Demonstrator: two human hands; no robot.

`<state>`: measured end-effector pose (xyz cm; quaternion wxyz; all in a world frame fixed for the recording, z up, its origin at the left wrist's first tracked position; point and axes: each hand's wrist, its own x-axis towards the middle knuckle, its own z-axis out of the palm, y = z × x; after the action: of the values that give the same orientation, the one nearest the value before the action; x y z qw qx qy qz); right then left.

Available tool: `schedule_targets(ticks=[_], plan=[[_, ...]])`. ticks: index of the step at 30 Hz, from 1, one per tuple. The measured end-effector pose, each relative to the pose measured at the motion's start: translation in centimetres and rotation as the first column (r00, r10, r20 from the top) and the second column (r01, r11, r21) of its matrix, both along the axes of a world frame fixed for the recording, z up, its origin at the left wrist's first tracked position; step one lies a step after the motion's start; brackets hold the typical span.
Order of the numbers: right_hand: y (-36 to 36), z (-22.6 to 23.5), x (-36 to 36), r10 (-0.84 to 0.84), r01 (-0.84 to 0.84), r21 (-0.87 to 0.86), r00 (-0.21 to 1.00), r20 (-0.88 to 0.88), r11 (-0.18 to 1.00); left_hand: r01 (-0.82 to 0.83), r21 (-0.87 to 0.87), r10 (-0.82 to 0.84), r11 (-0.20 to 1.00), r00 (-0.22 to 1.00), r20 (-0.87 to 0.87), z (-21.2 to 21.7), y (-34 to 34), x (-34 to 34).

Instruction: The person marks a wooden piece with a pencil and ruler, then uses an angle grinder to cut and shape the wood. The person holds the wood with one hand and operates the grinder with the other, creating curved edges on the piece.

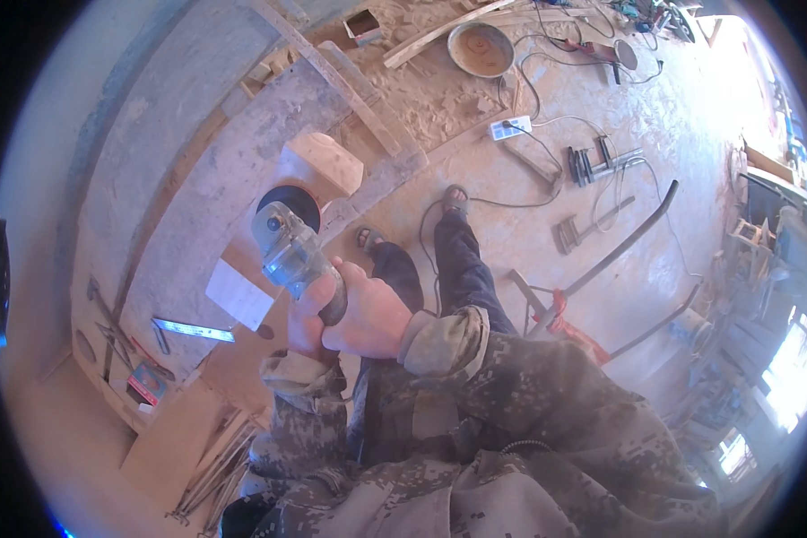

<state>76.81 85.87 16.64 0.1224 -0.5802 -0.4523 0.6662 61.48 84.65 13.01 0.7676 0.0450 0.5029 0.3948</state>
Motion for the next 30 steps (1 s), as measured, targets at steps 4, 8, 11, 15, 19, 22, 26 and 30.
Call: schedule_targets(ticks=[4,8,11,15,19,22,26,30], plan=[[-0.5,0.2,0.3,-0.053,0.052,0.086,0.999,0.013,0.995,0.021,0.069,-0.018,0.997,0.999,-0.039,0.7,0.3,0.6],[-0.1,0.3,0.8,-0.099,0.094,0.149,0.995,0.026,0.984,0.061,0.109,-0.060,0.992,0.998,-0.019,0.8,1.4,1.3],[-0.1,0.0,0.9,-0.098,0.092,0.159,0.995,0.026,0.983,0.073,0.073,-0.073,0.995,0.997,-0.011,0.1,1.4,1.2],[0.4,-0.2,0.7,-0.047,0.047,0.048,0.999,0.002,0.998,0.023,0.035,-0.022,0.999,0.999,-0.040,-0.7,0.6,0.6],[-0.3,-0.4,-0.1,-0.052,0.051,0.031,0.999,0.014,0.998,0.013,0.029,-0.012,0.999,0.999,-0.044,0.4,0.5,0.4],[0.2,0.3,0.3,-0.053,0.052,0.062,0.998,0.015,0.997,0.059,0.135,-0.050,0.989,0.996,-0.071,-0.6,0.5,0.0],[0.8,0.6,0.5,-0.077,0.075,0.099,0.997,0.018,0.992,0.079,0.141,-0.076,0.987,0.997,-0.025,0.0,1.7,0.5],[0.6,0.0,0.4,-0.044,0.043,0.062,0.999,0.020,0.997,0.047,0.062,-0.045,0.997,0.999,-0.021,0.5,1.4,0.7]])
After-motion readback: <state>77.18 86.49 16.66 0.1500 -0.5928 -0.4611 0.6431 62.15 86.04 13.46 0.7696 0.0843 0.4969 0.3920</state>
